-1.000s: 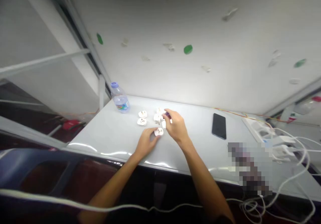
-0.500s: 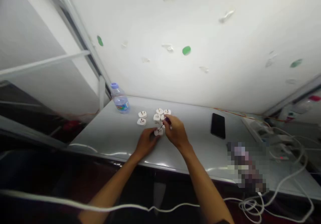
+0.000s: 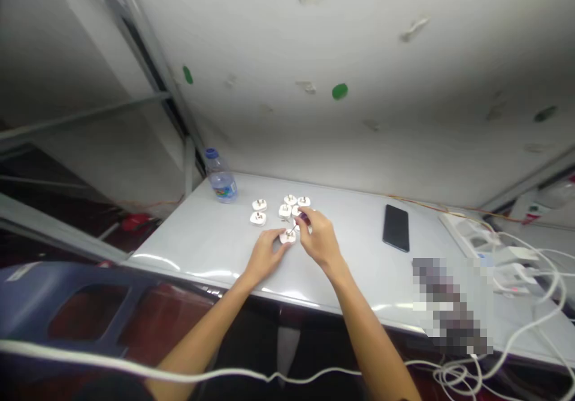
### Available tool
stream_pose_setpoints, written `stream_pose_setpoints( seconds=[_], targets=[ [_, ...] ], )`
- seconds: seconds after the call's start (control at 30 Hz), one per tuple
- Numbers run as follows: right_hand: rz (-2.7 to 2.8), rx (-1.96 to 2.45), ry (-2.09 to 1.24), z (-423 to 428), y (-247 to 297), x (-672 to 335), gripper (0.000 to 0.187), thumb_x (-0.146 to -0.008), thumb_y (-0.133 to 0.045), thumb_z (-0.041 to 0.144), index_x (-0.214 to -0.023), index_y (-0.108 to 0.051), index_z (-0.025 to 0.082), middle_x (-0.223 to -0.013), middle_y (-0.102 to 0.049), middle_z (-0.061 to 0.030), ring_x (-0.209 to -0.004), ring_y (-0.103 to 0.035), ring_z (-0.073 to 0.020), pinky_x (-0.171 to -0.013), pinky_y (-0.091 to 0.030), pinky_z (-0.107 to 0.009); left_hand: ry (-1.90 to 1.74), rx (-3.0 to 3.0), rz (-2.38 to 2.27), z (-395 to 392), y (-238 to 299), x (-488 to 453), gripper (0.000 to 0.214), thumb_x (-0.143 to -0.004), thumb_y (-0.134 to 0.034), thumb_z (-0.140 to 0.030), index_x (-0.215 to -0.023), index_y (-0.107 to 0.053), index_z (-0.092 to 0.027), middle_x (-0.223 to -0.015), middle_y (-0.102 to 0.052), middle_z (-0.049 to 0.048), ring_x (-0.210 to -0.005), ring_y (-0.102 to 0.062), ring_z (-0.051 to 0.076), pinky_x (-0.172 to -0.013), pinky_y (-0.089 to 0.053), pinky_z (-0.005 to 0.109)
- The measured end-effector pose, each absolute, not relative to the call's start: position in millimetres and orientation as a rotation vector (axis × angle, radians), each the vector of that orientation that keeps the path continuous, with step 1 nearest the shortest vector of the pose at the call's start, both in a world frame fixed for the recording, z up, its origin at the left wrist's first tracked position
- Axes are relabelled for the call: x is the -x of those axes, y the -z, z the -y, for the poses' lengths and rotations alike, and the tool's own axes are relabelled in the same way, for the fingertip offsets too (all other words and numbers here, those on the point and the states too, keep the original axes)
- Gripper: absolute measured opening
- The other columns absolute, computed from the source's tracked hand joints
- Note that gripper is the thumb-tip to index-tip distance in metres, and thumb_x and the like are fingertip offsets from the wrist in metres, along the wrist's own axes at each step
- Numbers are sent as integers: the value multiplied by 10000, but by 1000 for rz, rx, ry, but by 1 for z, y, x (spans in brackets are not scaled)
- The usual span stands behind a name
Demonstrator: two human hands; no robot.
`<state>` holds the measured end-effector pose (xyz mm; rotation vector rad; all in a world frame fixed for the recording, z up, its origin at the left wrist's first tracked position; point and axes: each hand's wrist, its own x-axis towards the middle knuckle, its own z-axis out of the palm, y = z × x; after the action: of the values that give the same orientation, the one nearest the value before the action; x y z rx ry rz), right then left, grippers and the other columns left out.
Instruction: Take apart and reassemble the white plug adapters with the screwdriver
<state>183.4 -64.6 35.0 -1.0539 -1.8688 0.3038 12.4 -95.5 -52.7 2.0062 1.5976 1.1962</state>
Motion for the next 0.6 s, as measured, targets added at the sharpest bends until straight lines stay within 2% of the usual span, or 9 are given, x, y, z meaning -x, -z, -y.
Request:
stream_pose_setpoints(
  seconds=[0.2,0.43,0.6],
  targets=[
    [1896,1074,-296,64,-32,-183,233,-916,-545,273,-1102,-661,193,-891,-736,-81,-774,-692,-212,-774,-569,-369,-1194,-2012,-1603,96,51,-13,315,-873,-643,-290,-1157,-647,-154,-1137,-702,112,-1090,-624,262,-997,-489,437],
    [1942,1050,-284,65,-32,-182,245,-910,-553,237,-1117,-659,161,-938,-736,-110,-814,-696,-225,-798,-569,-383,-1187,-2011,-1607,95,52,-12,308,-872,-641,-305,-1152,-649,-175,-1135,-702,106,-1080,-630,263,-989,-492,449],
    [1957,1051,-282,65,-33,-182,236,-910,-559,233,-1118,-660,187,-944,-738,-105,-817,-695,-227,-800,-573,-393,-1175,-1997,-1597,95,52,-12,306,-881,-631,-316,-1157,-644,-184,-1137,-700,99,-1085,-626,264,-992,-489,448]
  ],
)
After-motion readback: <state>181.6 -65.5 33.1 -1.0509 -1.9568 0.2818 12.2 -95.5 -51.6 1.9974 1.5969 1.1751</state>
